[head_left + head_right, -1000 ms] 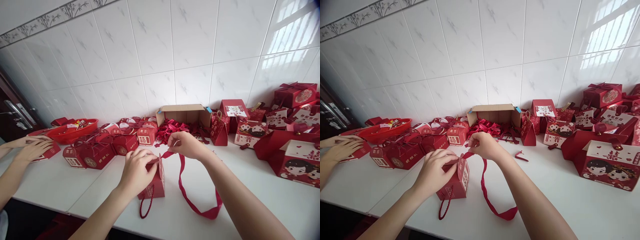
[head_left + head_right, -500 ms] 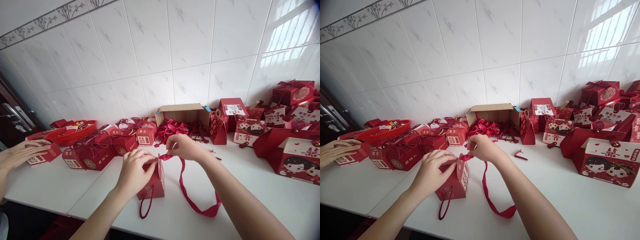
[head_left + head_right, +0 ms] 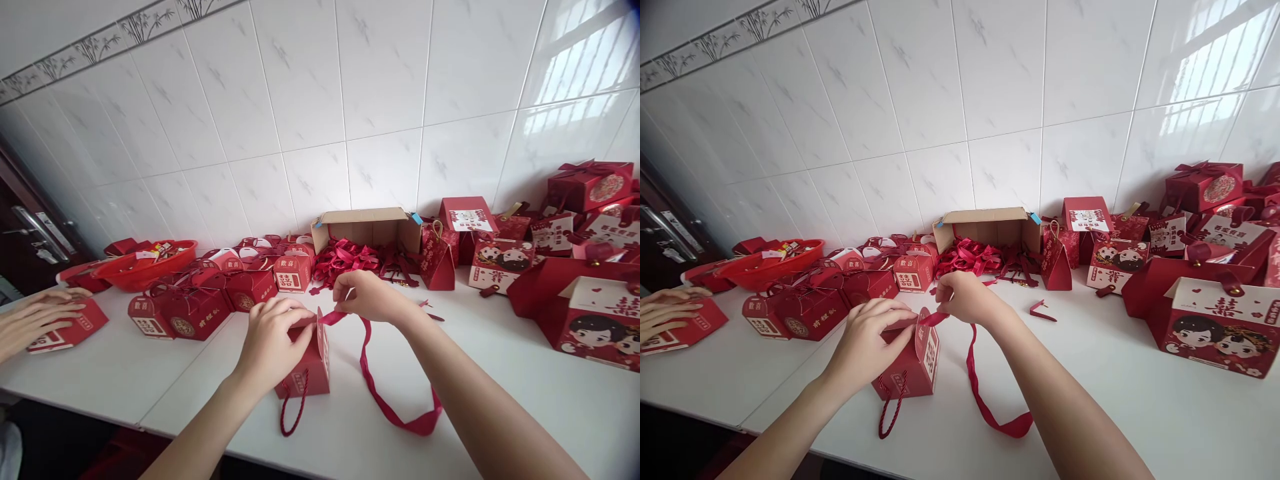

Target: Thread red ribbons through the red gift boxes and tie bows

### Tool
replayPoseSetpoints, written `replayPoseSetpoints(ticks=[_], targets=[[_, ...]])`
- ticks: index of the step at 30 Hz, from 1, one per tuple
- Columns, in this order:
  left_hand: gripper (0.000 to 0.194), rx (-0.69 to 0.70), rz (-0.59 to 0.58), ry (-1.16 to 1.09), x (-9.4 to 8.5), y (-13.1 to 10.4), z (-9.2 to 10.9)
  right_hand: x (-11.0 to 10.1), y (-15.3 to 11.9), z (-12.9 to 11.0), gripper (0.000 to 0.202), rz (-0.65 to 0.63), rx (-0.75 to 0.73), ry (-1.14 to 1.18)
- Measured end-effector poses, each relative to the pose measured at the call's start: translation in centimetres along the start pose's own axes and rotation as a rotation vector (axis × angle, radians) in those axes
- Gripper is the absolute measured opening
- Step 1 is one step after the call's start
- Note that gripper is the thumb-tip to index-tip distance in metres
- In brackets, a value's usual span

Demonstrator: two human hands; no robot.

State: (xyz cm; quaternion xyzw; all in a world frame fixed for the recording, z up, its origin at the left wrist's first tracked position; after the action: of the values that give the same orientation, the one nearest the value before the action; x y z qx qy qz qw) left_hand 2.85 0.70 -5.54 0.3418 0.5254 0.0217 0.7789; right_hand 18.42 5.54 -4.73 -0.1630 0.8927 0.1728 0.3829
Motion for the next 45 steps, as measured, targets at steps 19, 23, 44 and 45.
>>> replayPoseSetpoints(ticks=[19,23,44,45], targets=[[0.016,0.045,0.201,0.121,-3.4,1.5,0.3,2.4,1.0,0.3,0.019,0.079,-0.055,0.110],[0.013,0.105,0.412,0.022,-6.9,1.9,0.8,3.1,0.9,-1.6,0.034,0.009,-0.207,0.320],[0.043,-0.672,0.167,-0.674,2.6,-4.7,-6.3,-7.8,-8.3,-5.8,0.007,0.367,-0.713,0.700],[0.041,-0.663,0.171,-0.669,2.6,-4.6,-6.3,-7.9,-8.2,-5.7,0.007,0.380,-0.717,0.724]])
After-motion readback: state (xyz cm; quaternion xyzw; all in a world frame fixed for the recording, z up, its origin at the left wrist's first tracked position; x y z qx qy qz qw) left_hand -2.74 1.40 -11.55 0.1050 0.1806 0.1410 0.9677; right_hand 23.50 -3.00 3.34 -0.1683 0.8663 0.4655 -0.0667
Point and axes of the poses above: each hand's wrist, its own y-axis towards the middle knuckle, its own x-axis out of the palm, z = x × y, the point moved 6 cm from there along y, towards the middle knuckle, and after that the axes turned 9 degrees about -y, right-handed, at the moved point
